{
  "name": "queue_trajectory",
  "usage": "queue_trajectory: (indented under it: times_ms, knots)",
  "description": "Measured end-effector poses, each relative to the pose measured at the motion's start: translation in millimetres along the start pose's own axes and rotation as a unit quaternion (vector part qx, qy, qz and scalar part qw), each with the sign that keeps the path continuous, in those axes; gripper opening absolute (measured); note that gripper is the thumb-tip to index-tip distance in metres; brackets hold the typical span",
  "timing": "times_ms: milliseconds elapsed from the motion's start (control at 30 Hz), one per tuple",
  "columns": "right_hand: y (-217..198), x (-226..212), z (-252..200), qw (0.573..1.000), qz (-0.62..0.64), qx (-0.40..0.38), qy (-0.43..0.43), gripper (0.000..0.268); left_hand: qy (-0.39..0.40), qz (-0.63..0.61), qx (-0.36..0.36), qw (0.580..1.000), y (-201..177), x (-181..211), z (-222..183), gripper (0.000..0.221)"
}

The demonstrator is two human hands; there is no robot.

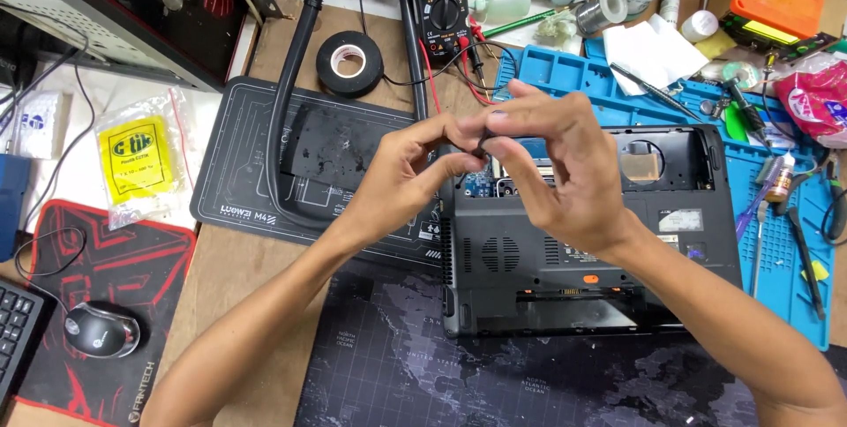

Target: Securing the internal components and outer casing of a laptop during a repair process.

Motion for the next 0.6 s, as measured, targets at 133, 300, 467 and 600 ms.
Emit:
queue_trajectory:
  times_ms: [133,300,467,600]
  knots:
    - [-3.8,20.8,-5.5,0.997,0.049,0.062,0.004,0.044,-0.003,0.026,-0.051,0.998,3.4,-2.2,-0.9,0.037]
    - [4.5,7.2,-4.2,0.998,-0.016,0.054,-0.019,0.021,0.043,0.028,-0.032,0.998,-2.7,-9.3,4.7,0.018]
    - [0.5,12.3,-5.3,0.999,-0.001,0.052,-0.015,0.037,0.002,-0.015,-0.037,0.999,2.2,-9.1,-0.6,0.023]
    - [-0.2,9.6,-4.9,1.000,0.026,0.016,-0.006,0.025,0.036,0.040,-0.032,0.998,-1.5,-0.2,1.1,0.021]
Point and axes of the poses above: each hand's wrist, its own z-axis towards the middle knuckle, its own y-axis out of the palm, x = y × z, the point moved 5 cm from there along z, towards the middle knuckle, and after that the axes turned 7 degrees about x, right-handed, at the moved point
